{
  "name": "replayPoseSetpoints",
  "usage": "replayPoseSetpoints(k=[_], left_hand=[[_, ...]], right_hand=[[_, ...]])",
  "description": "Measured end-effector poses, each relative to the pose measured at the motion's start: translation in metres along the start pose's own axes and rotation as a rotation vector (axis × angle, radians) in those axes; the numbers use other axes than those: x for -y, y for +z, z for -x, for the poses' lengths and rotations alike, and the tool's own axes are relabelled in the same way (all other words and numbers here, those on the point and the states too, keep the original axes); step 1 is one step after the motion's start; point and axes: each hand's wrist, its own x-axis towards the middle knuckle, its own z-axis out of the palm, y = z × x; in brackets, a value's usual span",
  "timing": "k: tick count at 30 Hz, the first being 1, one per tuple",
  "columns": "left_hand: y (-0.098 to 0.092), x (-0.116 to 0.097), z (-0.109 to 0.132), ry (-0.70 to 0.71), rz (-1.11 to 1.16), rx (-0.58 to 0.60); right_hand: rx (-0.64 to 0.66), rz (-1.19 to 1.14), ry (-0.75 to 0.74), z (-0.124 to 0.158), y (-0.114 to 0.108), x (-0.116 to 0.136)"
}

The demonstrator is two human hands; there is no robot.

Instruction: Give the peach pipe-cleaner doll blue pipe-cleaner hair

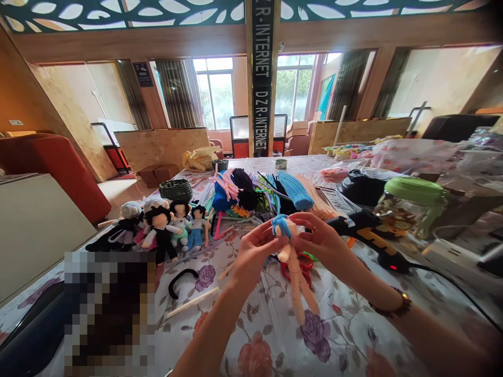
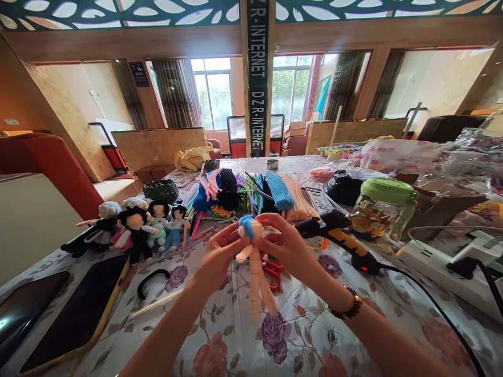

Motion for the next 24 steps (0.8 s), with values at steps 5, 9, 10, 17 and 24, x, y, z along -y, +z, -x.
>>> replayPoseSetpoints(k=[5, 9, 10, 17, 24], left_hand=[[0.002, -0.002, 0.001, 0.034, -0.033, 0.013], [0.003, -0.002, 0.001, 0.055, -0.053, 0.003], [0.002, -0.002, 0.001, 0.06, -0.056, 0.003], [0.0, 0.0, 0.001, 0.145, -0.11, 0.035], [0.001, 0.001, -0.001, 0.164, -0.094, 0.044]], right_hand=[[0.074, -0.029, 0.054, 0.001, -0.001, 0.004], [0.098, -0.073, 0.048, 0.0, -0.001, 0.004], [0.093, -0.064, 0.039, 0.0, -0.001, 0.005], [0.052, 0.106, -0.059, 0.005, -0.001, 0.013], [-0.031, 0.345, -0.292, 0.01, 0.003, 0.012]])
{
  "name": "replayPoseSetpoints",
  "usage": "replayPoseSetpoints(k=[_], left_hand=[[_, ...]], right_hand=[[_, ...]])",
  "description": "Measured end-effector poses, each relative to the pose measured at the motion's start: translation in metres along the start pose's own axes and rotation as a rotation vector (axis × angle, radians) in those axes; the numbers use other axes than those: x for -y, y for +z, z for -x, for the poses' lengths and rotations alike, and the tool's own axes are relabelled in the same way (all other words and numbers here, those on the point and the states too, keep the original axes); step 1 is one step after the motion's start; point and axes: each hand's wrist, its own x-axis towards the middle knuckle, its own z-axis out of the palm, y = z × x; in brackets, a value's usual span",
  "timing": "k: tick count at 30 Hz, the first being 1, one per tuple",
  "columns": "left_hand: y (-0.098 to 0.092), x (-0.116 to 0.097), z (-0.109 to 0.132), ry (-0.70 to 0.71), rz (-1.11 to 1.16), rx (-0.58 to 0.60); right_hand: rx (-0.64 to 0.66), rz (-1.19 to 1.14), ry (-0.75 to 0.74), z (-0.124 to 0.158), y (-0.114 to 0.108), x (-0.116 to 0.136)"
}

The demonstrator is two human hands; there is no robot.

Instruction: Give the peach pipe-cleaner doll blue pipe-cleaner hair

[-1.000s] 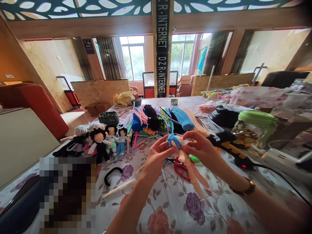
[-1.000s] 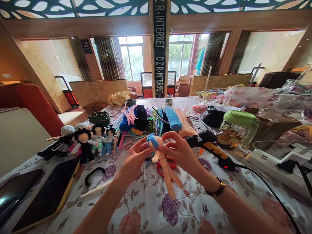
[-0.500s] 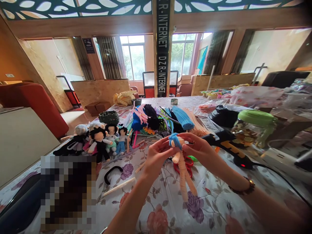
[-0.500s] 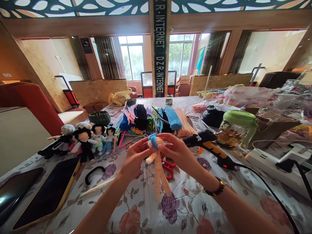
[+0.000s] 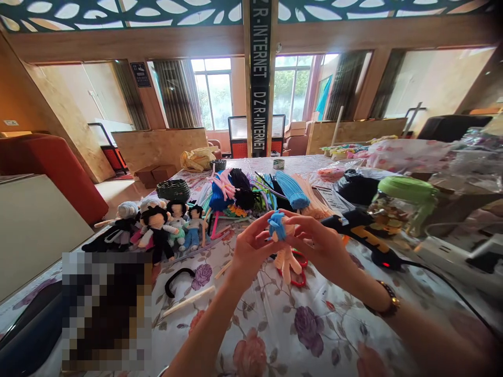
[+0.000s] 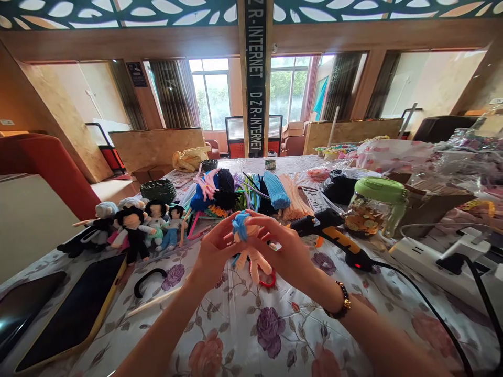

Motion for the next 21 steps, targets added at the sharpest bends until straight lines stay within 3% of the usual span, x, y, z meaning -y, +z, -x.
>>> replayPoseSetpoints(k=[5, 9, 15, 21], left_hand=[[0.0003, -0.0012, 0.0011, 0.014, -0.026, -0.033], [0.0016, -0.0024, 0.002, -0.011, -0.035, -0.037], [0.0014, -0.0028, 0.002, -0.032, 0.018, -0.025], [0.0011, -0.0036, 0.0028, -0.066, 0.054, -0.015]], right_hand=[[-0.052, 0.141, -0.209, 0.0033, 0.0017, 0.0006], [-0.02, 0.189, -0.331, 0.0005, -0.0013, 0.002], [0.085, 0.107, -0.218, -0.0036, -0.0066, -0.0007], [0.092, 0.13, -0.11, -0.0028, -0.006, -0.0011]])
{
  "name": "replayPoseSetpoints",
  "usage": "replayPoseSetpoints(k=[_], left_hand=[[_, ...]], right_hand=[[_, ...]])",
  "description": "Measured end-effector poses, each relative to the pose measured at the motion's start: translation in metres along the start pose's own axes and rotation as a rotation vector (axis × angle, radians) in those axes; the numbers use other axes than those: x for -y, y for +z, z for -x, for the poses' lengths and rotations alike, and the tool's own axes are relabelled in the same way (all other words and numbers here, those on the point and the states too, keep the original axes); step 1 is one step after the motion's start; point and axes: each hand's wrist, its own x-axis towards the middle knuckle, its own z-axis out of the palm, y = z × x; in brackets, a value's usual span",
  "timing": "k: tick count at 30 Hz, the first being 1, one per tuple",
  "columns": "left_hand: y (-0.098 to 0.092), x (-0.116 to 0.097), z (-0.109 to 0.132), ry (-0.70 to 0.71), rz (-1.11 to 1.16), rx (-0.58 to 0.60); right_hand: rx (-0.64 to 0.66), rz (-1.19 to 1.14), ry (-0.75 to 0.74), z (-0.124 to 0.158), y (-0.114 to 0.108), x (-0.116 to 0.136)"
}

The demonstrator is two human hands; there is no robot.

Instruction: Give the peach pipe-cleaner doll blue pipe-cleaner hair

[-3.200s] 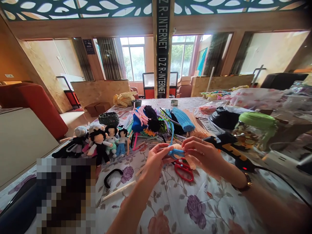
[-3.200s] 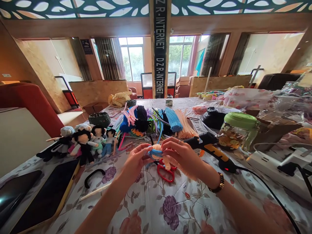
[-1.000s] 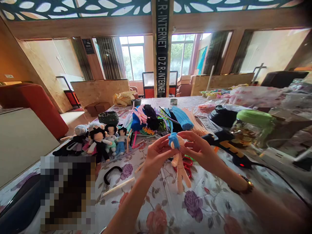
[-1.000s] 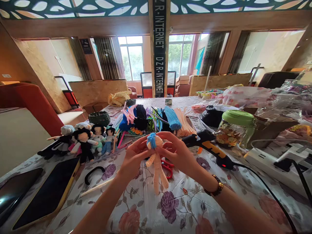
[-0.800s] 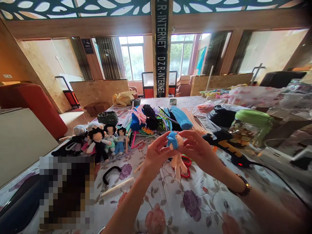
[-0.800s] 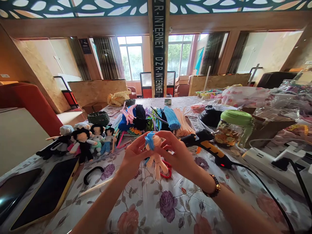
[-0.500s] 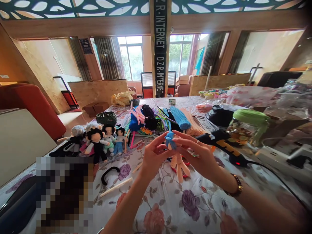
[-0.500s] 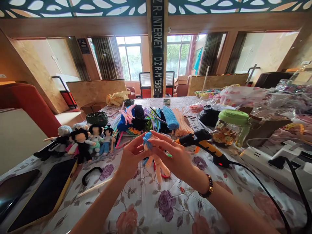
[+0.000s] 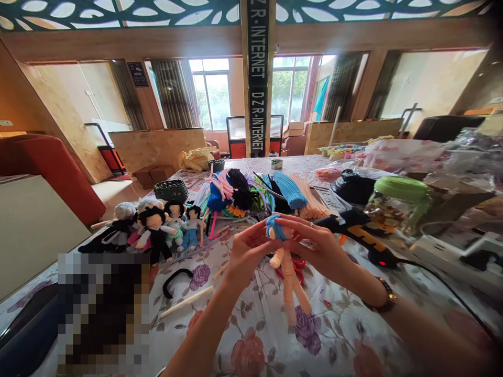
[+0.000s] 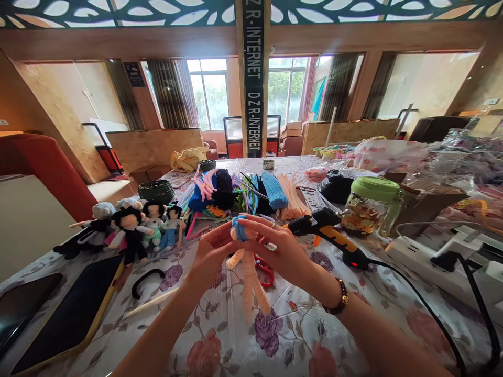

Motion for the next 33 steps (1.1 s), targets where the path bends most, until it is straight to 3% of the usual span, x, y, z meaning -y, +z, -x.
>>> replayPoseSetpoints(k=[4, 14, 22, 33], left_hand=[[-0.001, 0.001, 0.001, 0.016, -0.034, 0.001], [-0.004, 0.007, -0.001, -0.004, -0.051, 0.039], [0.0, 0.003, 0.0, -0.037, -0.015, 0.02], [-0.005, 0.008, -0.002, -0.028, -0.038, 0.053]], right_hand=[[-0.002, 0.047, -0.014, 0.0, 0.001, -0.001], [0.028, 0.293, -0.238, -0.001, -0.009, -0.004], [0.051, 0.275, -0.125, -0.002, -0.016, -0.002], [-0.05, 0.185, -0.227, -0.001, -0.01, -0.007]])
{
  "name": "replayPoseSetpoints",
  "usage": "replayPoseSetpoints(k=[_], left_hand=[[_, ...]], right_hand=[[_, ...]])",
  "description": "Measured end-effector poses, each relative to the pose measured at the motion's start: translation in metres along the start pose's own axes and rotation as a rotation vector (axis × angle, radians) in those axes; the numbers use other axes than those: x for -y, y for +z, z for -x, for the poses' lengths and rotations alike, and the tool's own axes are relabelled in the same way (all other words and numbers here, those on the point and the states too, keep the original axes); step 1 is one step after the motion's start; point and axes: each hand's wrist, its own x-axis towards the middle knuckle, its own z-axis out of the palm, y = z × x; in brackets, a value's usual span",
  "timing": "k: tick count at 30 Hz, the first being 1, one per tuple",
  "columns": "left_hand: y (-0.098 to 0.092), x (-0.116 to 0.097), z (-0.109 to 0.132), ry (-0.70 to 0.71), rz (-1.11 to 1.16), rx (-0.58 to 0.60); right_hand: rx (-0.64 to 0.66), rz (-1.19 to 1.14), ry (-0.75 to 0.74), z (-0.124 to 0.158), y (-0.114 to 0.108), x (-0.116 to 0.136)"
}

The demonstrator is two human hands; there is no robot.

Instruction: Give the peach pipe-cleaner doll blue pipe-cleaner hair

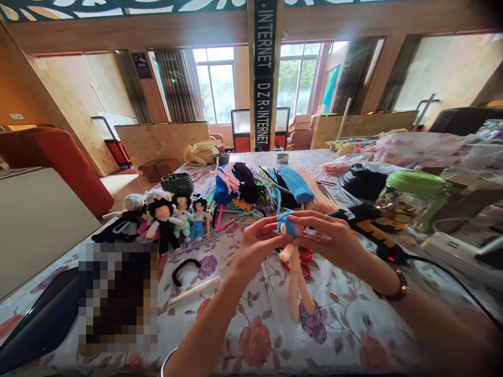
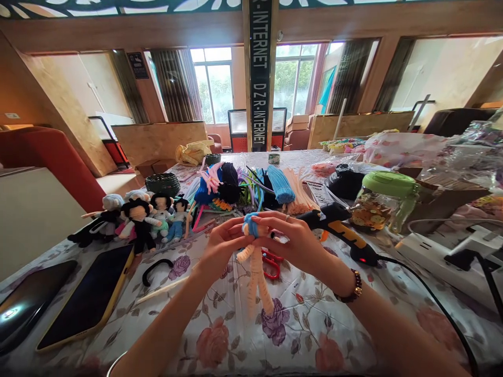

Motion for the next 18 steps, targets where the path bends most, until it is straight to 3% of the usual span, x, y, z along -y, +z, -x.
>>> replayPoseSetpoints(k=[4, 7, 10, 15, 18], left_hand=[[0.002, -0.004, 0.001, 0.001, 0.047, -0.006], [0.002, -0.009, -0.001, 0.032, 0.107, -0.095], [-0.002, -0.012, -0.006, 0.09, 0.213, -0.273], [-0.022, -0.007, -0.017, 0.212, 0.417, -0.704], [-0.035, -0.002, -0.021, 0.188, 0.488, -0.78]], right_hand=[[0.041, -0.02, 0.065, 0.001, 0.001, 0.002], [0.047, -0.025, 0.165, 0.003, 0.001, -0.001], [0.012, 0.03, 0.204, 0.004, 0.002, -0.007], [0.07, 0.099, 0.228, 0.007, 0.012, -0.016], [0.134, 0.095, 0.174, 0.01, 0.021, -0.02]])
